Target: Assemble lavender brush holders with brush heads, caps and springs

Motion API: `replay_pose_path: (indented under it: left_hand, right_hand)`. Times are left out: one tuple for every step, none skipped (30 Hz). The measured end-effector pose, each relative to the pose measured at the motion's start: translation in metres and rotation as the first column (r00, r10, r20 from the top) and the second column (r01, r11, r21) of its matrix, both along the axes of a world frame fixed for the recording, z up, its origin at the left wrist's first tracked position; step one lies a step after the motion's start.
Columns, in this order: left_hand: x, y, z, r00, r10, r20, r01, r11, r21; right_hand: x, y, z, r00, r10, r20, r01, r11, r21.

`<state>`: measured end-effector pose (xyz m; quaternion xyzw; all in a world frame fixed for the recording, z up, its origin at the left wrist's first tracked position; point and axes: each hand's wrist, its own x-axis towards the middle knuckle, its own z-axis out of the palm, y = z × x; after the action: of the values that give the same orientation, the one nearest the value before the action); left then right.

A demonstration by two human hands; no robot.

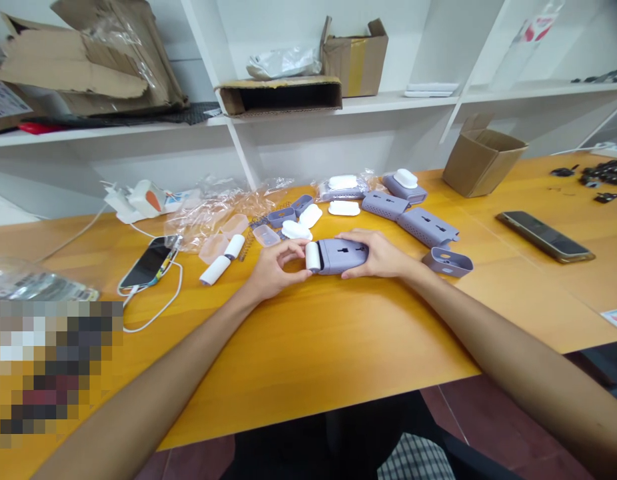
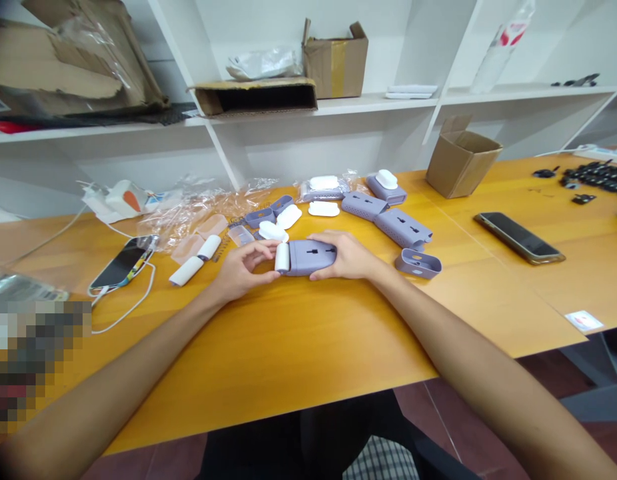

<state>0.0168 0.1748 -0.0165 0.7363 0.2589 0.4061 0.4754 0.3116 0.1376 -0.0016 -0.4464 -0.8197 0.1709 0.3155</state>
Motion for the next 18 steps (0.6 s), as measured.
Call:
replay_pose_path:
  left_hand:
    - [0.0,-0.001,0.001,1.0,-0.001,-0.005,0.001,1.0,0.022]
    - [0.0,-0.002,0.002,1.0,-0.001,-0.012,0.002,0.999,0.045]
    - [0.0,-0.003,0.002,1.0,-0.001,-0.018,0.002,0.998,0.07]
    - [0.001,-0.004,0.003,1.0,0.002,-0.026,0.0,0.995,0.096]
    - [0.001,-0.005,0.003,0.999,0.008,-0.036,-0.004,0.992,0.123]
    - [0.001,-0.006,0.003,0.999,0.018,-0.046,-0.011,0.989,0.15]
    - [0.0,-0.007,0.003,0.998,0.031,-0.057,-0.02,0.984,0.178]
    - [0.0,-0.008,0.003,0.997,0.044,-0.069,-0.029,0.978,0.207]
    - [0.0,-0.008,0.003,0.995,0.057,-0.082,-0.036,0.97,0.239]
    - [0.0,-0.008,0.003,0.993,0.071,-0.095,-0.043,0.962,0.27]
    - [-0.001,-0.009,0.002,0.991,0.083,-0.106,-0.048,0.953,0.3]
    - [-0.001,-0.009,0.002,0.989,0.095,-0.117,-0.052,0.944,0.327]
    - [-0.002,-0.01,0.003,0.986,0.107,-0.127,-0.056,0.935,0.349]
    - [-0.002,-0.01,0.003,0.983,0.119,-0.137,-0.061,0.928,0.367]
    - [-0.002,-0.011,0.004,0.98,0.132,-0.147,-0.067,0.921,0.383]
    - [-0.002,-0.012,0.006,0.976,0.147,-0.158,-0.073,0.915,0.398]
    - [-0.002,-0.012,0.007,0.973,0.16,-0.169,-0.078,0.908,0.411]
    - [-0.002,-0.013,0.008,0.97,0.17,-0.177,-0.081,0.903,0.421]
  right_hand:
    - [0.001,0.001,-0.002,1.0,0.001,-0.006,0.0,1.0,0.027]
    - [0.002,0.002,-0.003,1.0,0.001,-0.01,0.0,0.999,0.055]
    - [0.002,0.003,-0.004,1.0,0.002,-0.011,-0.001,0.997,0.078]
    - [0.003,0.004,-0.004,1.0,0.003,-0.009,-0.002,0.995,0.098]
    - [0.003,0.004,-0.004,1.0,0.005,-0.004,-0.004,0.994,0.113]
    - [0.003,0.004,-0.004,1.0,0.007,0.004,-0.008,0.993,0.122]
    - [0.003,0.003,-0.003,1.0,0.009,0.011,-0.01,0.992,0.127]
    - [0.002,0.003,-0.003,1.0,0.01,0.018,-0.012,0.991,0.13]
    - [0.002,0.003,-0.002,1.0,0.012,0.023,-0.015,0.991,0.132]
    - [0.001,0.002,-0.002,1.0,0.013,0.026,-0.016,0.991,0.135]
    - [0.001,0.002,-0.001,1.0,0.013,0.027,-0.017,0.99,0.137]
    - [0.0,0.002,-0.001,1.0,0.012,0.026,-0.015,0.99,0.139]
    - [0.0,0.002,-0.001,1.0,0.01,0.024,-0.013,0.99,0.139]
    - [0.0,0.002,-0.001,1.0,0.007,0.023,-0.01,0.99,0.138]
    - [0.0,0.002,-0.001,1.0,0.005,0.023,-0.008,0.991,0.137]
    - [0.0,0.002,-0.001,1.0,0.003,0.025,-0.006,0.991,0.134]
    - [0.0,0.002,-0.001,1.0,0.002,0.026,-0.006,0.991,0.132]
    - [0.0,0.002,-0.001,1.0,0.004,0.026,-0.007,0.991,0.132]
